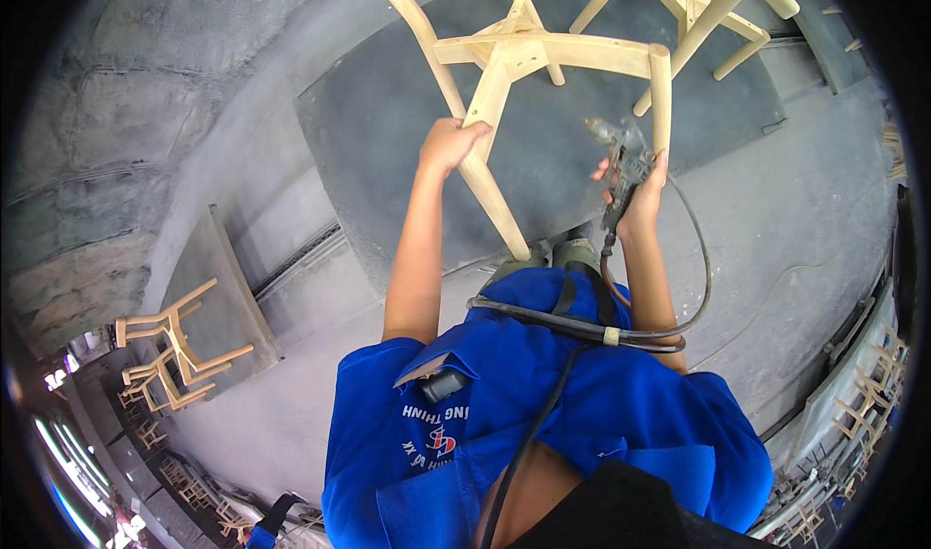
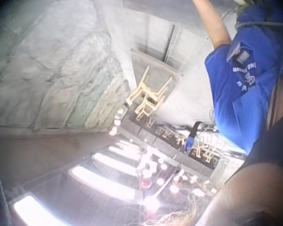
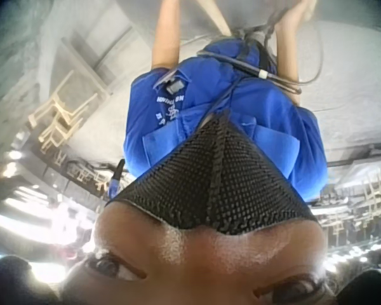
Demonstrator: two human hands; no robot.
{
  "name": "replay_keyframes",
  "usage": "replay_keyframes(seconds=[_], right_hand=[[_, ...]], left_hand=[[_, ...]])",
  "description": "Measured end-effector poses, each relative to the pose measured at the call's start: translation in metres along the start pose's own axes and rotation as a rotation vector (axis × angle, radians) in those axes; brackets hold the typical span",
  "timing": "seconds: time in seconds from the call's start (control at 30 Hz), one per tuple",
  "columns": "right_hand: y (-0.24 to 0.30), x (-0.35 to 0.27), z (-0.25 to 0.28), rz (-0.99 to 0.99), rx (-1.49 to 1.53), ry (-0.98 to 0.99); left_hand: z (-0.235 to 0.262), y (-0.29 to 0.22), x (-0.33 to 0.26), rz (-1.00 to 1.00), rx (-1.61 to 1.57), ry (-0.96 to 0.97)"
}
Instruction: The person uses a spray gun to apply finish to wooden chair frames. They repeatedly pick up chairs, spray all sides, and place them back on the floor. The person also briefly adjusts the spray gun and walks to a container to refill the spray gun.
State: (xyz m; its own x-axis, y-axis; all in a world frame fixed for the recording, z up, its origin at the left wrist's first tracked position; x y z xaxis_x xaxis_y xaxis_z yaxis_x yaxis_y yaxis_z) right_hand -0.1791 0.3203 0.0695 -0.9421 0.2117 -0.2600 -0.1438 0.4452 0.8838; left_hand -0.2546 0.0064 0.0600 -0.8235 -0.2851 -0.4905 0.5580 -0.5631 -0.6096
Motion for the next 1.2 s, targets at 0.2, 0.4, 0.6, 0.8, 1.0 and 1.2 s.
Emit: replay_keyframes(seconds=[0.2, 0.4, 0.6, 0.8, 1.0, 1.2], right_hand=[[-0.087, 0.007, 0.046, -0.245, -0.005, -0.183], [-0.115, 0.074, -0.025, -0.215, 0.069, -0.318], [-0.152, 0.147, -0.134, -0.109, 0.357, -0.049], [-0.231, 0.157, -0.132, -0.263, 0.318, -0.252], [-0.277, 0.122, -0.042, -0.391, 0.136, -0.382], [-0.273, 0.115, -0.013, -0.430, 0.053, -0.454]], left_hand=[[0.059, -0.039, -0.015, -0.396, 0.203, -0.549], [0.078, -0.060, 0.029, -0.783, 0.341, -0.865], [0.101, -0.060, 0.086, -0.581, 0.245, -0.725], [0.101, -0.059, 0.097, -0.617, 0.253, -0.747], [0.103, -0.052, 0.109, -0.610, 0.215, -0.776], [0.106, -0.052, 0.119, -0.581, 0.203, -0.787]])
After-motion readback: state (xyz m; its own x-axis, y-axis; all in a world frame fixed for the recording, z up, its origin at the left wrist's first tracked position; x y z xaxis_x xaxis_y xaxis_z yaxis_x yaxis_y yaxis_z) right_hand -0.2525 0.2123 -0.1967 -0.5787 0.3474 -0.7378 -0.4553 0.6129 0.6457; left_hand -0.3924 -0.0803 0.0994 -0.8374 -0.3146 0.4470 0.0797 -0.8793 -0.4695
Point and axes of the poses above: each hand's wrist, its own x-axis towards the middle knuckle, its own z-axis out of the back of the hand, y = z × x, the point moved 6 cm from there along x, towards the middle knuckle, and after that the axes turned 8 degrees about z, right-handed, at the moved point
